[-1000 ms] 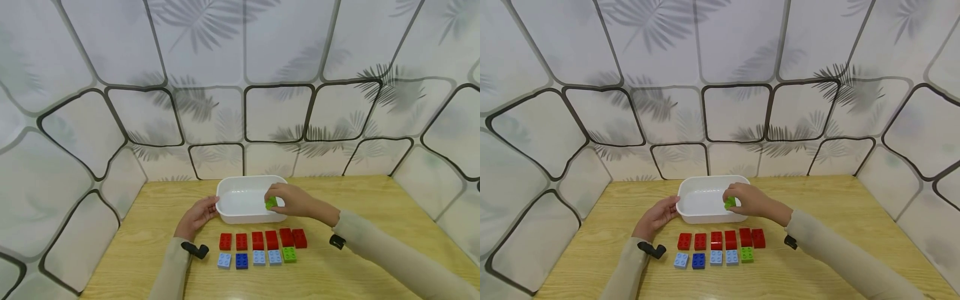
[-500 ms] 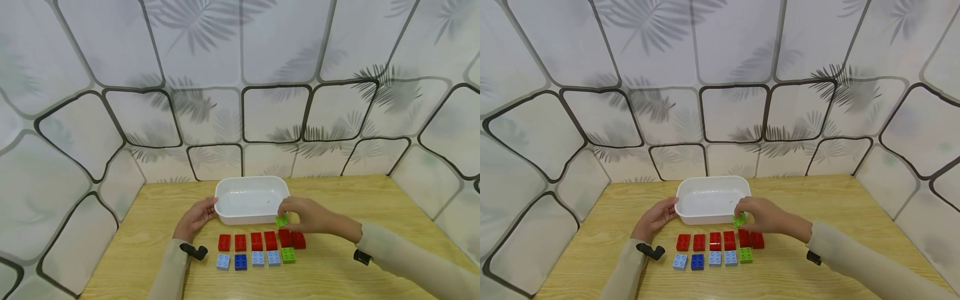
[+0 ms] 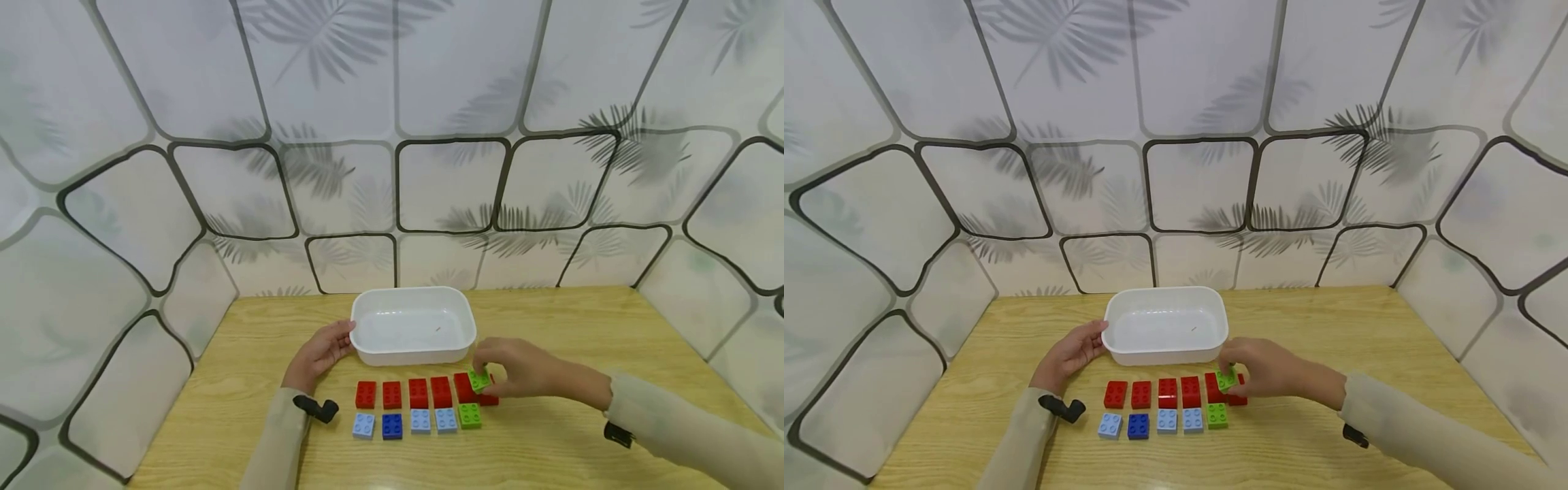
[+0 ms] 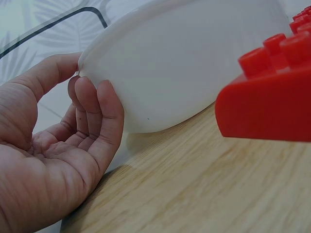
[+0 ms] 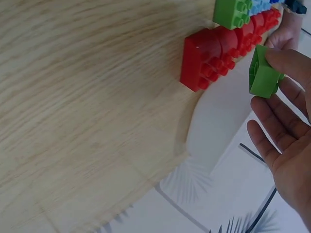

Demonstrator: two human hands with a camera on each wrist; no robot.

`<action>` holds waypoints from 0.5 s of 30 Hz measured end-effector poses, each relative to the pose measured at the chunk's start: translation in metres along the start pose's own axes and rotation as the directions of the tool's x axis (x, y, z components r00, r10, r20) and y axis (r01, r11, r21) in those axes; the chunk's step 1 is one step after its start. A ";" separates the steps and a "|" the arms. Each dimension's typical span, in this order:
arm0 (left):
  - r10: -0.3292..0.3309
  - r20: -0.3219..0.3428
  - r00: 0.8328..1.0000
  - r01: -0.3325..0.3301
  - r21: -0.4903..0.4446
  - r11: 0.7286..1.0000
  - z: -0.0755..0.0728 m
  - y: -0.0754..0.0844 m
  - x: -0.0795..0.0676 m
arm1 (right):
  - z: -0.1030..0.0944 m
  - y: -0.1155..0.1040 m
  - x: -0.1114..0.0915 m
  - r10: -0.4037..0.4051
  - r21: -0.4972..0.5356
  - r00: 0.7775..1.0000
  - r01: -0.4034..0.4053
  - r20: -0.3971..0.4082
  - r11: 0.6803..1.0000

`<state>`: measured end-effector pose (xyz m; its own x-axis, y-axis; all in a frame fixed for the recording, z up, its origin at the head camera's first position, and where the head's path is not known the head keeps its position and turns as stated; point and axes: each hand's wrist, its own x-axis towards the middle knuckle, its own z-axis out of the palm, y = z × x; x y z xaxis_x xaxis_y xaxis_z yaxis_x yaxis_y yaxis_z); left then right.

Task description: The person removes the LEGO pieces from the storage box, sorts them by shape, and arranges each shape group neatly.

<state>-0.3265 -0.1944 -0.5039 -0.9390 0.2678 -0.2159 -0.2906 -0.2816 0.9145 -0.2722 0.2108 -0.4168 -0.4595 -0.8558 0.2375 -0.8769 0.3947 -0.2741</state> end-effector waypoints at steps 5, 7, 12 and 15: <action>0.000 0.018 1.000 0.000 -0.012 1.000 0.000 0.002 -0.003 | 0.004 0.001 -0.006 -0.040 -0.009 0.999 0.040 0.015 0.999; -0.001 0.009 1.000 0.001 -0.012 1.000 0.000 0.001 -0.002 | 0.005 0.001 -0.008 -0.021 0.011 0.999 0.021 0.042 1.000; 0.004 -0.004 1.000 -0.004 0.001 1.000 0.000 0.000 0.001 | 0.006 -0.002 -0.014 0.016 0.056 0.996 -0.021 0.090 0.998; 0.007 0.010 1.000 -0.007 0.009 1.000 -0.001 0.000 0.000 | 0.008 -0.004 -0.017 0.009 0.065 0.996 -0.014 0.089 0.998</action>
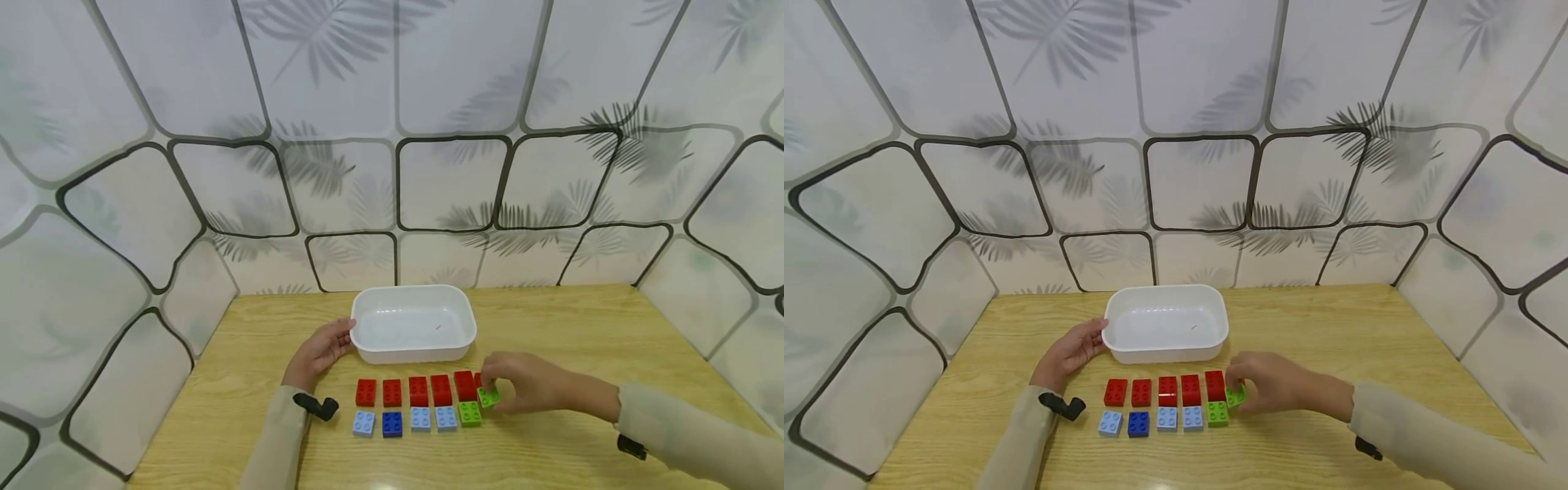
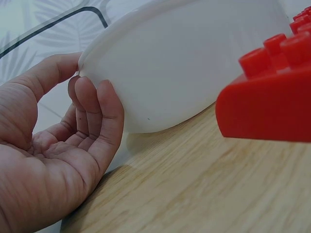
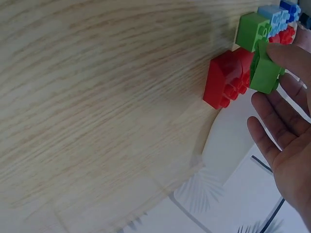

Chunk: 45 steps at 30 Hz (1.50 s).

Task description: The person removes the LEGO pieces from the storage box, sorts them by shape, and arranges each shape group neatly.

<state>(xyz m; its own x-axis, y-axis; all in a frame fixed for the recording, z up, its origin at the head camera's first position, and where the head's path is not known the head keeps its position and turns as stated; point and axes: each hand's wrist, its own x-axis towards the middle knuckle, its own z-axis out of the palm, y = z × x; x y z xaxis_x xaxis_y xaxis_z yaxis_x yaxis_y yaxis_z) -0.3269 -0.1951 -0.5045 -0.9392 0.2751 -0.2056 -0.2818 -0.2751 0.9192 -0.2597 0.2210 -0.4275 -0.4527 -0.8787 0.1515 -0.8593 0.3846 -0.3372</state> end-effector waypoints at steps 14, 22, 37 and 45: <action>0.010 -0.033 0.999 -0.010 0.002 1.000 0.003 0.000 -0.001 | 0.014 -0.004 -0.010 -0.049 -0.079 0.999 0.048 -0.010 0.996; 0.002 -0.037 0.999 -0.002 0.009 1.000 0.004 0.001 0.001 | 0.019 -0.002 -0.011 -0.083 -0.157 0.996 0.080 -0.015 0.984; -0.007 -0.028 1.000 0.007 0.003 1.000 0.003 -0.001 0.000 | 0.027 0.002 -0.015 -0.100 -0.186 0.995 0.095 -0.022 0.978; 0.005 -0.020 1.000 -0.005 0.005 1.000 0.002 0.001 -0.001 | 0.028 0.003 -0.015 -0.116 -0.192 0.993 0.107 -0.035 0.976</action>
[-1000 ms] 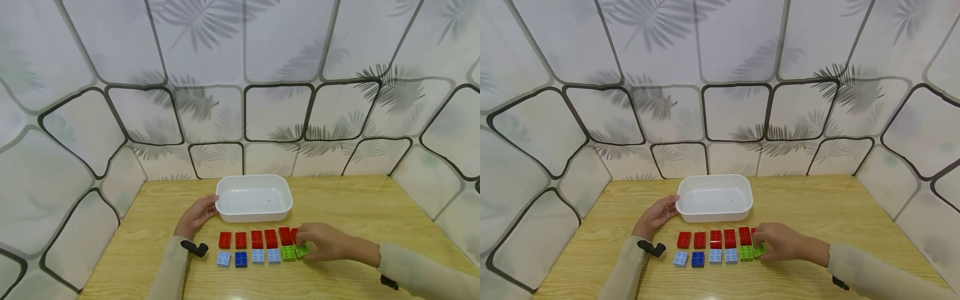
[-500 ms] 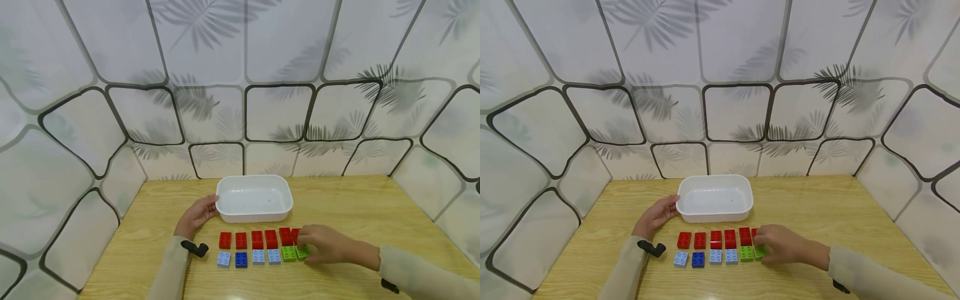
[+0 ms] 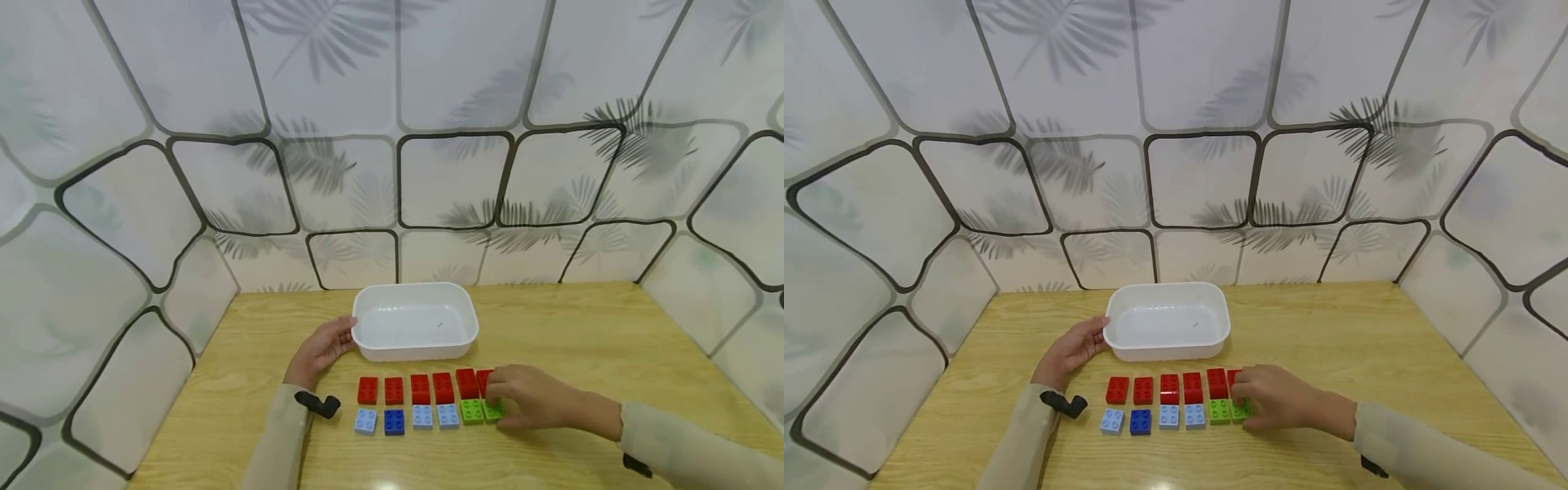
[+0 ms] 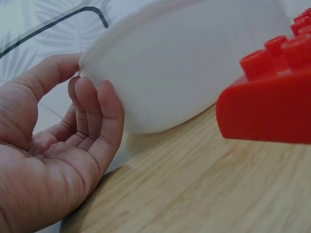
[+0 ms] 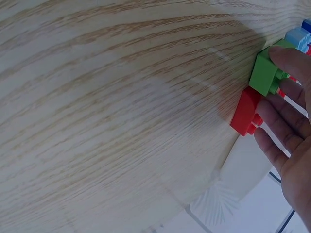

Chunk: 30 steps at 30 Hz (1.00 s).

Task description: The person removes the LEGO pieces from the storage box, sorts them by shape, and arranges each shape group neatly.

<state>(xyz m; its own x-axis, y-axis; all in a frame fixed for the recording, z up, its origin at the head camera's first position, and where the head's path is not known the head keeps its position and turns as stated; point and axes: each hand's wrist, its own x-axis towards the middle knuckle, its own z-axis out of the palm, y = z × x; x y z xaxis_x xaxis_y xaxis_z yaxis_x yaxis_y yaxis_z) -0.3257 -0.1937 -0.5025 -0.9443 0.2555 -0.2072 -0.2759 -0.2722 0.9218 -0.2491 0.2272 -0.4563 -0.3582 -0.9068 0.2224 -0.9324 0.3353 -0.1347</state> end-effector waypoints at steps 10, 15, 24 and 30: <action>-0.006 0.011 1.000 0.006 -0.006 1.000 0.000 0.000 -0.001 | 0.000 0.000 0.000 0.017 0.020 0.999 -0.017 0.029 1.000; -0.011 0.000 1.000 0.011 -0.024 1.000 0.001 0.001 -0.001 | 0.000 0.000 0.000 0.022 0.030 0.999 -0.023 0.036 0.999; -0.016 -0.012 1.000 0.016 -0.021 1.000 0.001 0.001 0.000 | -0.002 0.000 0.002 0.015 0.028 1.000 -0.016 0.020 0.999; -0.022 -0.013 1.000 0.022 -0.021 1.000 0.001 0.001 0.000 | -0.006 -0.001 0.006 -0.004 0.002 1.000 0.004 -0.021 1.000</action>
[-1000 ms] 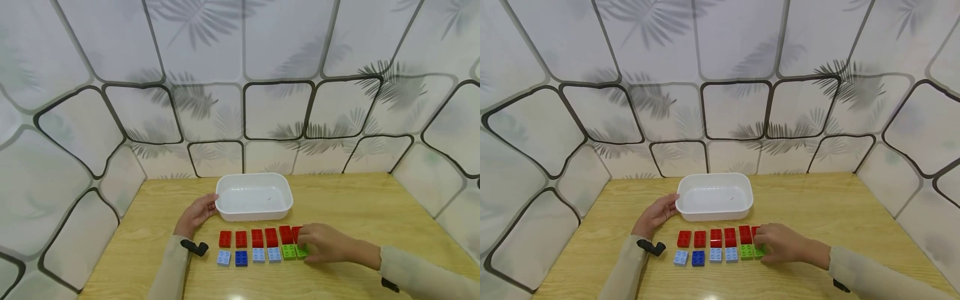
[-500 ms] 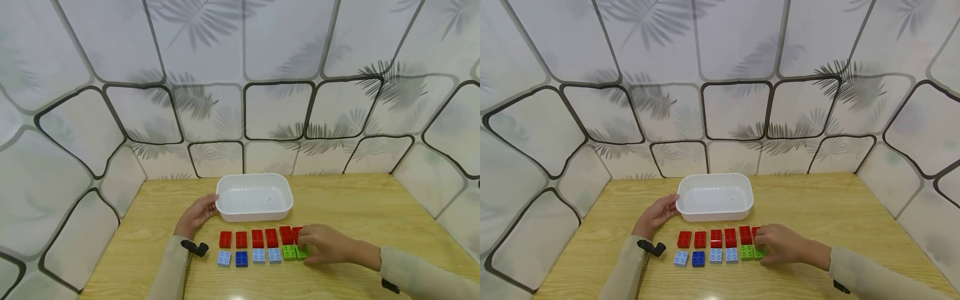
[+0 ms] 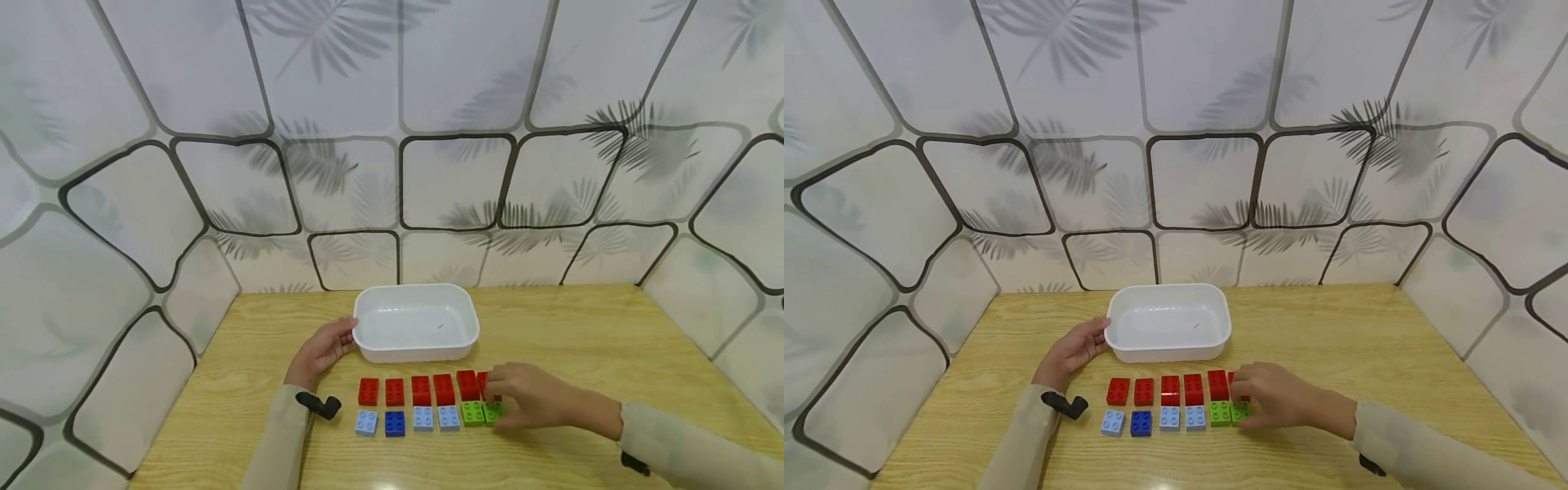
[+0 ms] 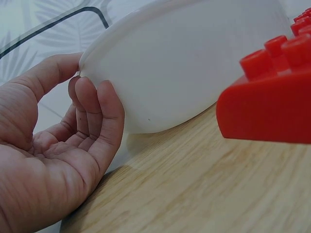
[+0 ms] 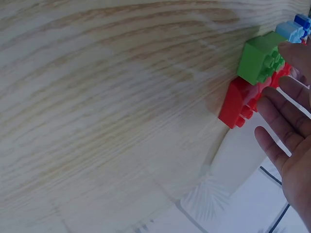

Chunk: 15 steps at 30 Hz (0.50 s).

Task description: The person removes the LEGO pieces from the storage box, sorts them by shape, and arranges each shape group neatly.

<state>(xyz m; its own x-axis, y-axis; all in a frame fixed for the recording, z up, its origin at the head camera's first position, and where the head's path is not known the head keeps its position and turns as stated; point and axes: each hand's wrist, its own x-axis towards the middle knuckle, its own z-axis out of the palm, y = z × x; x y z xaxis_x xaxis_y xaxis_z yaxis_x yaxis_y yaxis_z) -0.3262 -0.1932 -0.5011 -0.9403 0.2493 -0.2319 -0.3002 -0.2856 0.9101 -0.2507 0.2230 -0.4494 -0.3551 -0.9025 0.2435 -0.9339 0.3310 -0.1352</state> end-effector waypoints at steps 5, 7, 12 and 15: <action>-0.002 -0.007 1.000 0.002 -0.002 1.000 0.001 0.001 0.001 | -0.008 -0.001 0.007 -0.034 -0.037 0.998 0.032 -0.049 0.999; -0.003 -0.007 1.000 0.003 0.000 1.000 0.001 0.002 0.001 | -0.011 -0.001 0.011 -0.043 -0.044 0.997 0.040 -0.060 0.998; -0.004 -0.001 1.000 0.004 0.006 1.000 0.000 0.001 0.001 | -0.017 0.000 0.020 -0.074 -0.072 0.992 0.067 -0.099 0.995; -0.008 -0.017 1.000 0.008 0.020 1.000 0.000 0.000 0.000 | -0.020 0.003 0.026 -0.093 -0.109 0.987 0.078 -0.134 0.991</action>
<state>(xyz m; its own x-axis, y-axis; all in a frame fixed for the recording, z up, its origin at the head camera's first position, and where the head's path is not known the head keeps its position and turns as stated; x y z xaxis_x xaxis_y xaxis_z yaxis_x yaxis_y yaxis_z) -0.3265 -0.1927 -0.5014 -0.9405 0.2358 -0.2448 -0.3046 -0.2653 0.9148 -0.2632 0.2059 -0.4239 -0.2693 -0.8842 0.3817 -0.9578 0.2873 -0.0102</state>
